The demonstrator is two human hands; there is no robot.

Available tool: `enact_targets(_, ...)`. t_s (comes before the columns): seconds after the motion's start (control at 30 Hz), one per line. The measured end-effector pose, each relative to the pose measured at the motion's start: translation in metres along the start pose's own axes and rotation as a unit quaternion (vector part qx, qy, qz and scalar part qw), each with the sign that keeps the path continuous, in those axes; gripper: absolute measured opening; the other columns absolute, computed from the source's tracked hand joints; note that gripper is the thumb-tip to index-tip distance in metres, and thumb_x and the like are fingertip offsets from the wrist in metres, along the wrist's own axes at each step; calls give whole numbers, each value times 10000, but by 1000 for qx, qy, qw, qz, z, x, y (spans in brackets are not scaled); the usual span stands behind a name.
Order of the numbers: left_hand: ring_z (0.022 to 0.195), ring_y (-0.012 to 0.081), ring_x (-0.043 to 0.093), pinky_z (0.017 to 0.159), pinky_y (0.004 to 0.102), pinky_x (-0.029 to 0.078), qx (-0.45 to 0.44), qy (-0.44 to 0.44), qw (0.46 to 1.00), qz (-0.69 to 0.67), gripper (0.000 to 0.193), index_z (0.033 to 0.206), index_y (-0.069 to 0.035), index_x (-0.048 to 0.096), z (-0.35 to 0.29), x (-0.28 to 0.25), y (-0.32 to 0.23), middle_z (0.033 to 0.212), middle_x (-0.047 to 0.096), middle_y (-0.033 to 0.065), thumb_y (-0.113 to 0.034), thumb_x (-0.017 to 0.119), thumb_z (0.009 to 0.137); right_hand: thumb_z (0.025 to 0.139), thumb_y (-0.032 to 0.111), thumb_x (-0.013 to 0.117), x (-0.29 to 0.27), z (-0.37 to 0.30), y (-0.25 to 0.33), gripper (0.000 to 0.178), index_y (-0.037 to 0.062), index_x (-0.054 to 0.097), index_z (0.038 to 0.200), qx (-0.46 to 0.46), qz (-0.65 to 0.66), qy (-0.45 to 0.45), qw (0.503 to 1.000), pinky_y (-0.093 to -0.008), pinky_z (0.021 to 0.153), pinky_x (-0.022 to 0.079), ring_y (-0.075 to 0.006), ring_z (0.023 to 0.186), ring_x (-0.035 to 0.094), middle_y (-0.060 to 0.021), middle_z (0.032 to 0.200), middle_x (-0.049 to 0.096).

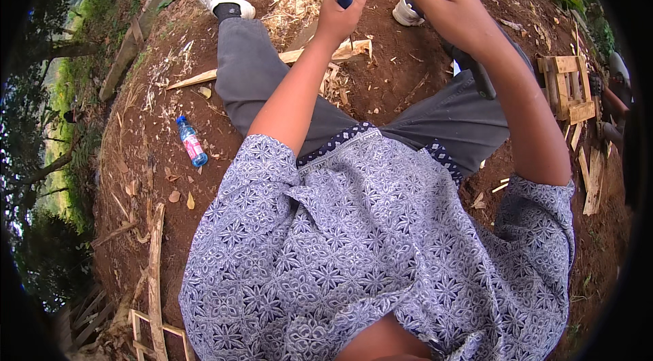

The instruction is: The person sits on the ground and uses a chisel and a hammer to carve a piece of wood. They repeatedly position the chisel on the wood and strike it with the hammer to shape the material.

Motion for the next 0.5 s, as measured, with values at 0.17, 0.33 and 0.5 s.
enact_targets(0.17, 665, 98, 532, 636, 318, 461, 28, 71, 996, 52, 367, 784, -64, 595, -2, 33, -17, 686, 568, -24, -359, 733, 954, 1052, 348, 553, 9, -3, -44, 358, 24, 598, 909, 45, 85, -18, 995, -278, 522, 360, -74, 556, 440, 4, 665, 484)
enact_targets(0.33, 702, 117, 564, 671, 334, 490, 34, 66, 993, 91, 357, 840, -49, 645, -4, 23, -16, 720, 611, -4, -377, 734, 946, 1077, 330, 534, -27, 11, -17, 331, 13, 610, 1022, 125, 16, 13, 992, -318, 635, 432, -133, 665, 512, -21, 728, 532)
enact_targets(0.5, 684, 121, 537, 656, 340, 469, 24, 91, 989, 115, 365, 828, -45, 624, -3, 36, -23, 696, 577, 2, -373, 718, 956, 1083, 332, 546, 10, -1, -59, 309, 45, 643, 1022, 25, -35, 11, 999, -240, 495, 322, -35, 537, 393, 58, 673, 444)
Point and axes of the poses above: each hand's wrist, its own z-axis towards the middle knuckle, its own x-axis out of the palm, y = z × x, the point moved 3 cm from there along z, towards the middle knuckle
